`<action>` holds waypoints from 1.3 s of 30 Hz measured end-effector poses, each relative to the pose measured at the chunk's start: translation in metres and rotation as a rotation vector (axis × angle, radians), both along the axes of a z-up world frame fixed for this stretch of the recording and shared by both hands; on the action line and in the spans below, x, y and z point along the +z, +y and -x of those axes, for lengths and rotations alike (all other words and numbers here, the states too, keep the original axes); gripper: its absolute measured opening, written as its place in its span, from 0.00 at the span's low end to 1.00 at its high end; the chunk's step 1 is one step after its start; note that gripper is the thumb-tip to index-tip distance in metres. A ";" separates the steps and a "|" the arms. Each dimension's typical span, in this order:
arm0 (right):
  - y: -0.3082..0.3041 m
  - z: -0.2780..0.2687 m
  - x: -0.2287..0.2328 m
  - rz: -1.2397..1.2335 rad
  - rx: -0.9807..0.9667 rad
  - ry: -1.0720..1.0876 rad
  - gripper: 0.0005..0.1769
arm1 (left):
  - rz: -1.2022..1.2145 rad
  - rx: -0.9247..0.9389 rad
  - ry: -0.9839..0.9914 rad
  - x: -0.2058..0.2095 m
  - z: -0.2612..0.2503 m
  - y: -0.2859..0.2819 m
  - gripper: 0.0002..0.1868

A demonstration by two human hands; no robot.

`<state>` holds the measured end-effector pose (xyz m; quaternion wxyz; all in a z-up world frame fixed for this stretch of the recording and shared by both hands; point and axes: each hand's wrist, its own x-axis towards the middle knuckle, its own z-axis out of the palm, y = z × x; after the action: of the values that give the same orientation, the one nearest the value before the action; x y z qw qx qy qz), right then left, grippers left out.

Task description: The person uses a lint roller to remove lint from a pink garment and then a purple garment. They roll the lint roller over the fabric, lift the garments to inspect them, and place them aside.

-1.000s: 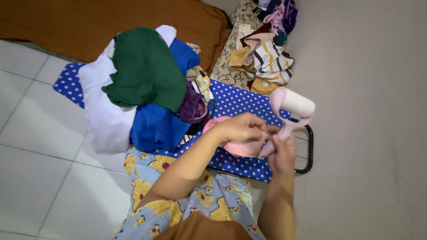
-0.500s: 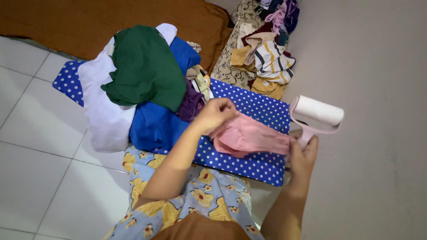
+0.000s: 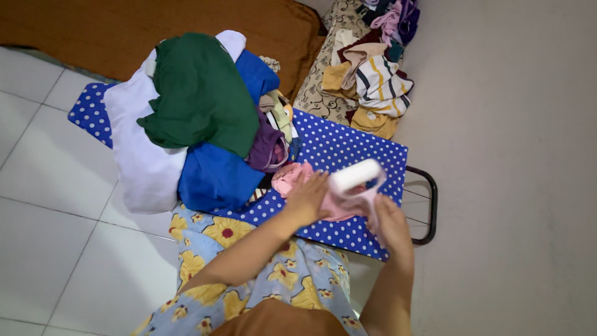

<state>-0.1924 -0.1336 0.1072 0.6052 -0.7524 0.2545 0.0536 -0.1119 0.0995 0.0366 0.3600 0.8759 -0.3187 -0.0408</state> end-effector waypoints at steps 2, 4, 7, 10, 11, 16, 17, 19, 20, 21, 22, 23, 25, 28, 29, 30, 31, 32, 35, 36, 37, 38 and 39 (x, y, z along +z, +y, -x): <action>-0.006 0.001 -0.004 0.126 0.132 0.099 0.19 | -0.098 -0.018 0.062 0.004 -0.011 0.010 0.63; -0.017 0.003 -0.008 0.301 0.230 0.191 0.19 | -0.165 -0.027 0.077 0.000 -0.017 0.018 0.63; -0.047 -0.001 -0.002 0.535 0.312 0.280 0.20 | -0.092 -0.021 -0.093 -0.014 -0.020 0.021 0.62; -0.073 0.005 0.012 0.585 0.277 0.353 0.22 | -0.089 -0.019 -0.114 -0.027 -0.021 0.018 0.61; -0.081 0.005 0.019 0.621 0.229 0.402 0.22 | -0.068 -0.016 -0.120 -0.030 -0.020 0.017 0.61; -0.089 0.018 0.059 0.948 0.003 0.436 0.26 | 0.071 0.013 -0.167 -0.036 -0.017 0.023 0.55; -0.083 0.018 0.065 0.993 0.004 0.372 0.26 | 0.099 0.028 -0.173 -0.037 -0.017 0.024 0.50; -0.065 0.014 0.076 0.956 0.023 0.291 0.27 | 0.156 0.054 -0.184 -0.041 -0.015 0.024 0.41; -0.050 0.008 0.074 0.874 0.042 0.272 0.27 | 0.226 0.106 -0.168 -0.044 -0.015 0.023 0.34; -0.035 0.001 0.071 0.792 0.059 0.253 0.27 | 0.295 0.156 -0.153 -0.046 -0.017 0.022 0.27; -0.023 -0.011 0.068 0.825 0.217 0.283 0.25 | 0.364 0.206 -0.138 -0.046 -0.017 0.022 0.21; -0.011 -0.024 0.062 0.856 0.382 0.306 0.25 | 0.402 0.233 -0.103 -0.046 -0.017 0.024 0.20; 0.013 -0.037 0.043 0.676 0.484 0.010 0.23 | 0.477 0.289 -0.032 -0.043 -0.016 0.030 0.18; 0.016 -0.053 0.018 0.686 0.566 0.203 0.21 | 0.347 0.222 -0.078 -0.038 -0.018 0.035 0.18; 0.007 -0.054 0.011 0.612 0.534 0.235 0.21 | 0.328 0.227 -0.111 -0.037 -0.018 0.034 0.19; -0.009 -0.052 0.005 0.538 0.502 0.267 0.21 | 0.309 0.233 -0.143 -0.036 -0.017 0.033 0.20; -0.028 -0.049 0.001 0.465 0.462 0.299 0.21 | 0.293 0.232 -0.176 -0.036 -0.017 0.032 0.20; -0.047 -0.049 -0.004 0.623 0.483 0.362 0.21 | 0.285 0.234 -0.172 -0.036 -0.017 0.033 0.21; -0.103 -0.029 -0.004 0.643 0.442 0.392 0.28 | 0.287 0.223 -0.156 -0.036 -0.018 0.032 0.21; -0.114 -0.023 0.003 0.858 0.400 0.474 0.29 | 0.300 0.223 -0.149 -0.035 -0.019 0.033 0.20; -0.123 -0.012 0.016 1.072 0.355 0.553 0.30 | 0.311 0.224 -0.141 -0.035 -0.019 0.033 0.19; -0.125 -0.003 0.029 1.094 0.256 0.628 0.31 | 0.306 0.224 -0.130 -0.034 -0.018 0.034 0.20; -0.122 0.003 0.042 1.116 0.157 0.699 0.31 | 0.301 0.227 -0.121 -0.033 -0.018 0.035 0.20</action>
<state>-0.1953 -0.2557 0.1493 0.0009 -0.9076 0.3700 0.1985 -0.0943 0.1345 0.0035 0.4695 0.8433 -0.2415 0.1007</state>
